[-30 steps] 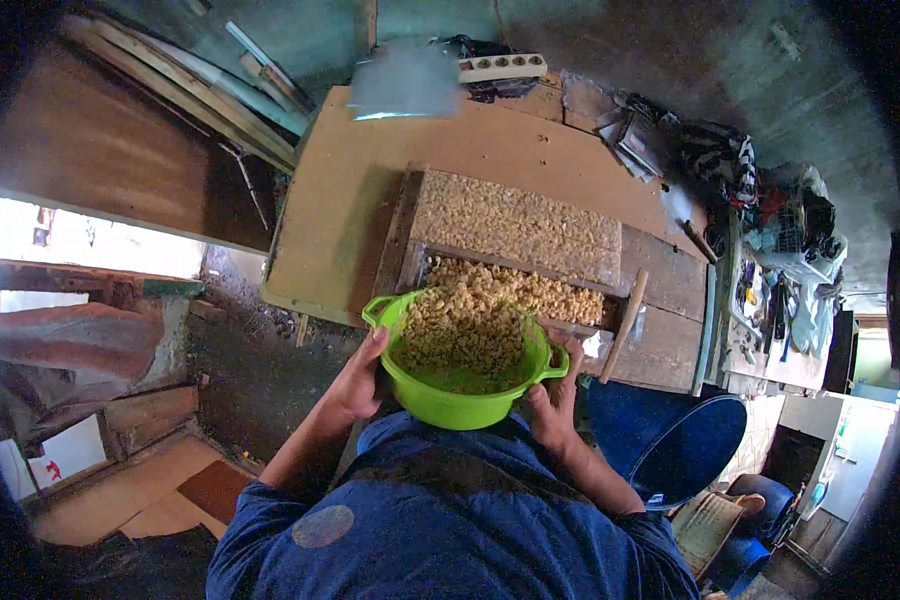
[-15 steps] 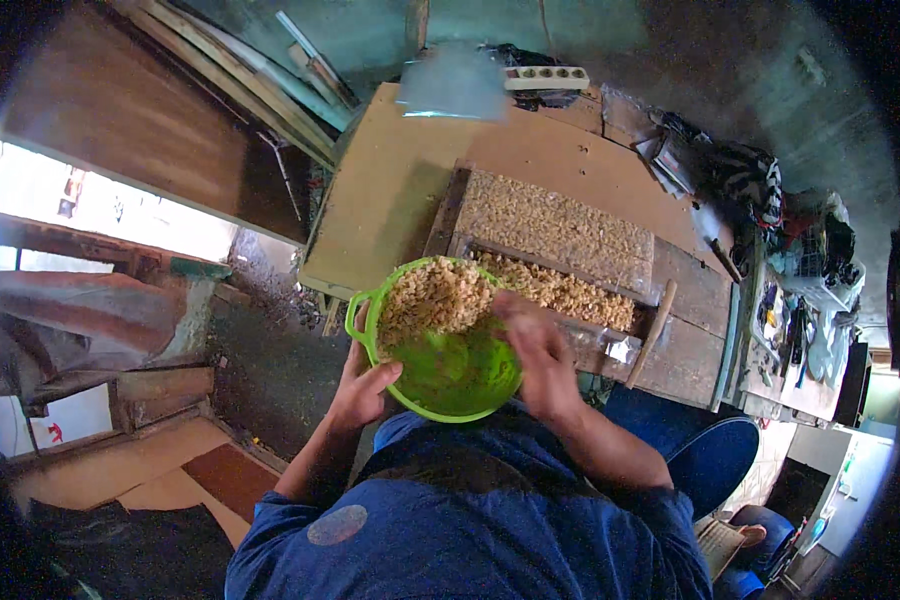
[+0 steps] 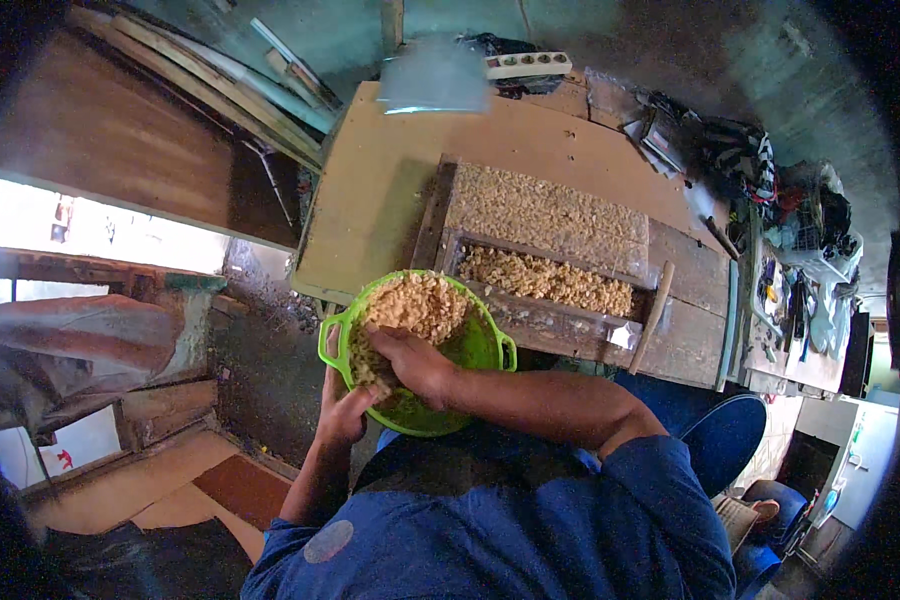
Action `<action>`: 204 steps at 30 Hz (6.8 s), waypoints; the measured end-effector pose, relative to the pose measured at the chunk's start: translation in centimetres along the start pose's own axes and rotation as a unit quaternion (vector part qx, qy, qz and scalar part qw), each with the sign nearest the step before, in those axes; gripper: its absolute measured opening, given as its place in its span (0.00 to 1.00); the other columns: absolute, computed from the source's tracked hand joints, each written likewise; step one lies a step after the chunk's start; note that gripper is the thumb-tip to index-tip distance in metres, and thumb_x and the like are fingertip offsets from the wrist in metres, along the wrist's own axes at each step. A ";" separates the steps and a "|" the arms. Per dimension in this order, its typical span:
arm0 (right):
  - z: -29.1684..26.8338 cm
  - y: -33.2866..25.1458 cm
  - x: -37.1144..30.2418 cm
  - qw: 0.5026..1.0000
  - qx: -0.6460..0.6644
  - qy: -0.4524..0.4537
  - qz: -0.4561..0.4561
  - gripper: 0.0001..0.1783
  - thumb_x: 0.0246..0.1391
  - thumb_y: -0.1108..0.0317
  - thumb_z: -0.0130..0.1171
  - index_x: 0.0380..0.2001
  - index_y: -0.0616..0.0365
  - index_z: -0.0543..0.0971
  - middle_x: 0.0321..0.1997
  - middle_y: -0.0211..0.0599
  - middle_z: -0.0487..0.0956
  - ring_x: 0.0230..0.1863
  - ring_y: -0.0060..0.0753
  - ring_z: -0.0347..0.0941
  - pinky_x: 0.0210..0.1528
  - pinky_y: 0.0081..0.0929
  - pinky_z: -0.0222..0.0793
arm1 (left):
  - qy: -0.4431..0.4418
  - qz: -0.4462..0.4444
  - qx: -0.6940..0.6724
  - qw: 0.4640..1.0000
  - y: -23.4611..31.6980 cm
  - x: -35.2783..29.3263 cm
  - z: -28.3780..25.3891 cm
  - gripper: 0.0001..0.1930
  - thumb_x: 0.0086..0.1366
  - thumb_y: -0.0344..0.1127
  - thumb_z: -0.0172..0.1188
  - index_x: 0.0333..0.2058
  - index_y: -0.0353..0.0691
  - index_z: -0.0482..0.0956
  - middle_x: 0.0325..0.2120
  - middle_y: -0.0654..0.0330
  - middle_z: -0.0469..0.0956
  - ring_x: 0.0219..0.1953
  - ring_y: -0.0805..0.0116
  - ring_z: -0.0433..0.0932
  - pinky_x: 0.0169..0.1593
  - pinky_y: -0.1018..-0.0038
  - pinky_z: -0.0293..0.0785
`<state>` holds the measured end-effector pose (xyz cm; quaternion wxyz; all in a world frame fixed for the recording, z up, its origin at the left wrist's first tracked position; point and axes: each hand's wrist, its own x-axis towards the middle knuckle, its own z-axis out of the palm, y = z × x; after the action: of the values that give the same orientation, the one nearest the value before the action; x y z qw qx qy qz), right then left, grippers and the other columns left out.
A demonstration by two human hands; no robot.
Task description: The person fills a wooden mold with fermented soybeans from a green bowl and levels the surface by hand and with a wooden tool.
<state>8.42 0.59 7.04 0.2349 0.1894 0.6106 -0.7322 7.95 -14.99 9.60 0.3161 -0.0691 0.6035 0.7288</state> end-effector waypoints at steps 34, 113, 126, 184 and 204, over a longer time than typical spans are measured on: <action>-16.2 -1.1 4.1 0.829 -0.429 0.267 -0.240 0.16 0.64 0.59 0.52 0.45 0.61 0.77 0.45 0.54 0.80 0.49 0.60 0.75 0.50 0.41 0.71 | -0.138 0.081 -0.225 0.961 -8.6 3.6 -14.6 0.49 0.50 0.22 0.51 0.72 0.45 0.45 0.58 0.51 0.71 0.53 0.59 0.76 0.52 0.66 0.76; -18.4 3.6 6.8 0.812 -0.273 0.348 -0.380 0.08 0.61 0.68 0.53 0.40 0.59 0.78 0.28 0.41 0.79 0.30 0.46 0.77 0.38 0.43 0.74 | -0.038 0.051 -0.093 0.994 1.2 3.0 -5.7 0.48 0.49 0.31 0.57 0.71 0.43 0.48 0.64 0.49 0.64 0.62 0.47 0.70 0.60 0.53 0.72; -15.0 -2.9 2.6 0.848 -0.399 0.271 -0.220 0.13 0.62 0.70 0.49 0.45 0.62 0.79 0.36 0.57 0.81 0.39 0.60 0.79 0.42 0.43 0.74 | -0.006 0.035 -0.066 0.997 -0.1 3.3 -8.7 0.47 0.51 0.31 0.58 0.70 0.41 0.49 0.64 0.48 0.65 0.60 0.46 0.71 0.60 0.52 0.72; -19.6 1.2 -2.4 0.755 -0.521 0.281 -0.281 0.13 0.54 0.66 0.63 0.43 0.55 0.80 0.50 0.44 0.77 0.52 0.51 0.74 0.54 0.42 0.72 | -0.039 0.018 -0.047 0.998 1.0 3.9 -6.8 0.52 0.45 0.34 0.58 0.71 0.40 0.46 0.65 0.47 0.61 0.65 0.50 0.65 0.65 0.55 0.64; -20.9 1.6 -4.6 0.715 -0.560 0.241 -0.343 0.17 0.50 0.71 0.64 0.45 0.54 0.78 0.49 0.44 0.78 0.53 0.49 0.73 0.56 0.42 0.71 | -0.036 0.028 -0.051 0.998 2.0 2.9 -3.5 0.50 0.46 0.36 0.56 0.71 0.39 0.49 0.63 0.47 0.64 0.62 0.51 0.69 0.63 0.58 0.67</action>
<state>12.87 21.42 4.53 -0.1241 -0.0291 0.9679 -0.2167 3.58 -17.22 8.91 0.3137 -0.0420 0.5549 0.7693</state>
